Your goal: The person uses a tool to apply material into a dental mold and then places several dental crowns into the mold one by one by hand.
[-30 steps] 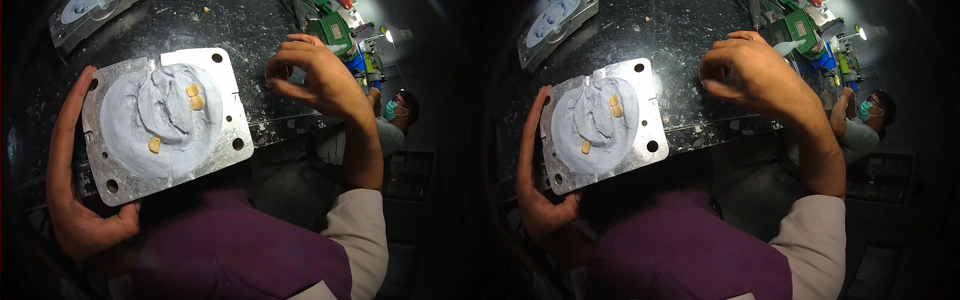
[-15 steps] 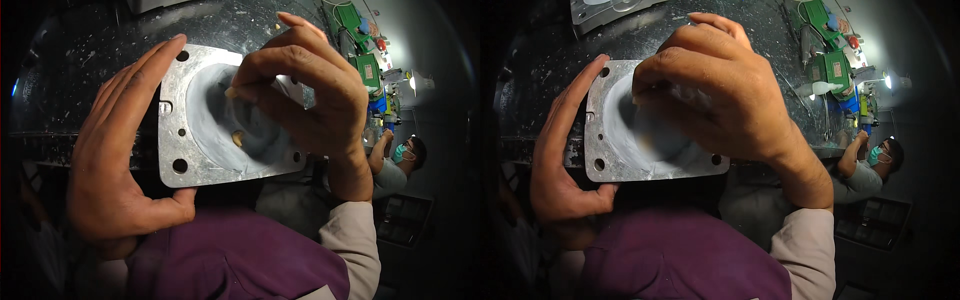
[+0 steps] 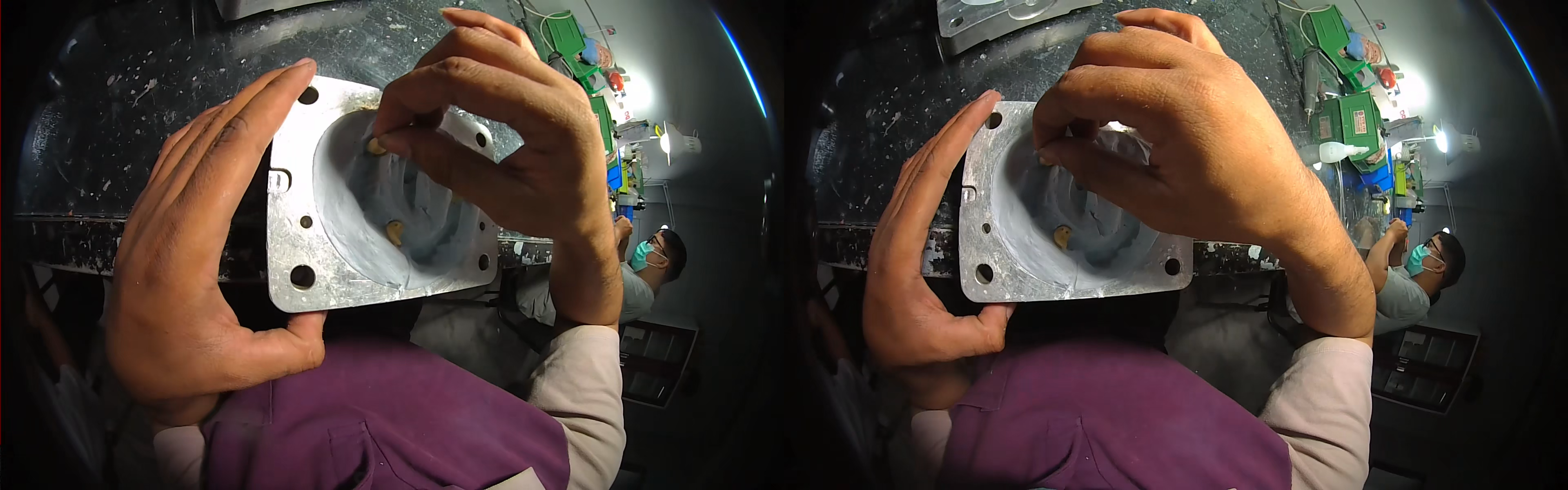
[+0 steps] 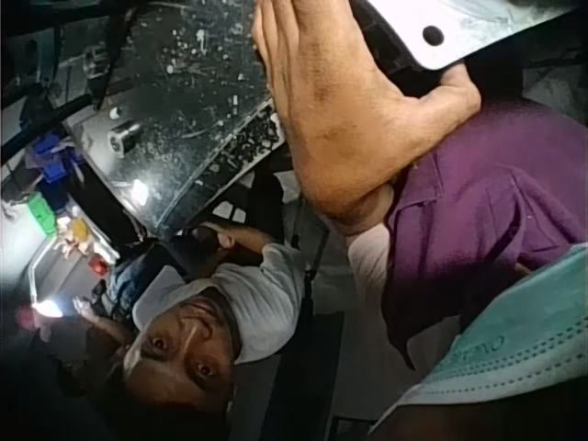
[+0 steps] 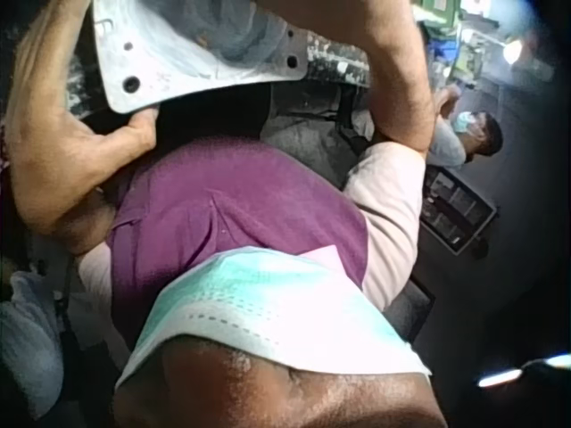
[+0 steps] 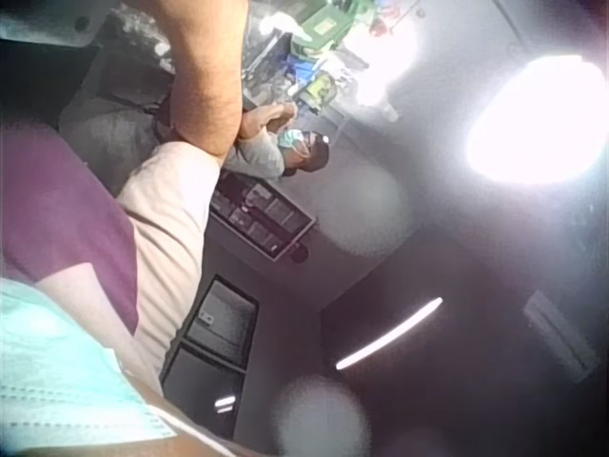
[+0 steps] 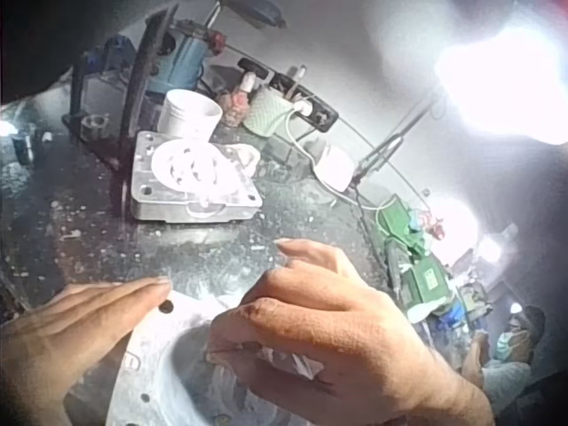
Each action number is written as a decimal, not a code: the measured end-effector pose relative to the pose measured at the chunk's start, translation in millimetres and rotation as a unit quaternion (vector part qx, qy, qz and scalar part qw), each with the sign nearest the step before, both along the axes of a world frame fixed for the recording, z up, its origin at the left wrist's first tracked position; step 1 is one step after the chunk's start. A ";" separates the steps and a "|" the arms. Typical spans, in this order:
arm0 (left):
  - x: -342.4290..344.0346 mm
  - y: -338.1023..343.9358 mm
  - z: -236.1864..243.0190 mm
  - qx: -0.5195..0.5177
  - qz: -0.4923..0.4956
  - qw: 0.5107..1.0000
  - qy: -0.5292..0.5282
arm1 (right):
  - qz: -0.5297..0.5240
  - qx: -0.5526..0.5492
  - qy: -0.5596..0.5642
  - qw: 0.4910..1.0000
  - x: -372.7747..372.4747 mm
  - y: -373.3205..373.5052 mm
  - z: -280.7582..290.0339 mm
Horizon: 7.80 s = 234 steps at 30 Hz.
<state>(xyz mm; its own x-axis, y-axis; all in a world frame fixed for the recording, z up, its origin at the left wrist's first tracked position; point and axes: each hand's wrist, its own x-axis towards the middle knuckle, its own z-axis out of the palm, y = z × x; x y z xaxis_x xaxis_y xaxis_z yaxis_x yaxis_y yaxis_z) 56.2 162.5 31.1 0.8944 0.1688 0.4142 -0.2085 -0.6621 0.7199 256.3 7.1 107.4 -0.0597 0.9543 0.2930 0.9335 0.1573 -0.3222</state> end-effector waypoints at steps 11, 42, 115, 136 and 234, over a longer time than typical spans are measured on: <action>-0.7 2.9 1.6 0.017 -0.013 1.000 0.016 | 0.018 -0.015 0.001 1.000 1.0 3.8 5.4; -1.8 1.2 0.2 -0.003 -0.008 1.000 0.028 | 0.055 -0.037 0.029 0.997 5.9 13.2 12.7; 1.8 -7.9 7.8 -0.015 -0.007 0.998 0.054 | -0.290 -0.140 0.019 0.946 103.1 -25.2 -10.4; 7.6 -10.7 -6.3 -0.136 -0.086 0.987 -0.018 | -0.371 0.100 0.313 0.869 79.7 -197.1 -3.6; 7.4 -4.5 -15.1 -0.077 -0.074 0.994 0.005 | -0.370 -0.042 0.227 0.900 22.8 -193.0 -20.7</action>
<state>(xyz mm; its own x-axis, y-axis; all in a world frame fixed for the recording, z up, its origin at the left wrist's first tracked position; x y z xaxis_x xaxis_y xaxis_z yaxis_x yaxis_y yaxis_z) 63.6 158.0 16.0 0.9179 0.0946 0.3855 -0.2889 -0.5069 0.8122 279.1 -185.9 86.7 0.7085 0.7038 0.0516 0.5420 -0.4959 -0.6785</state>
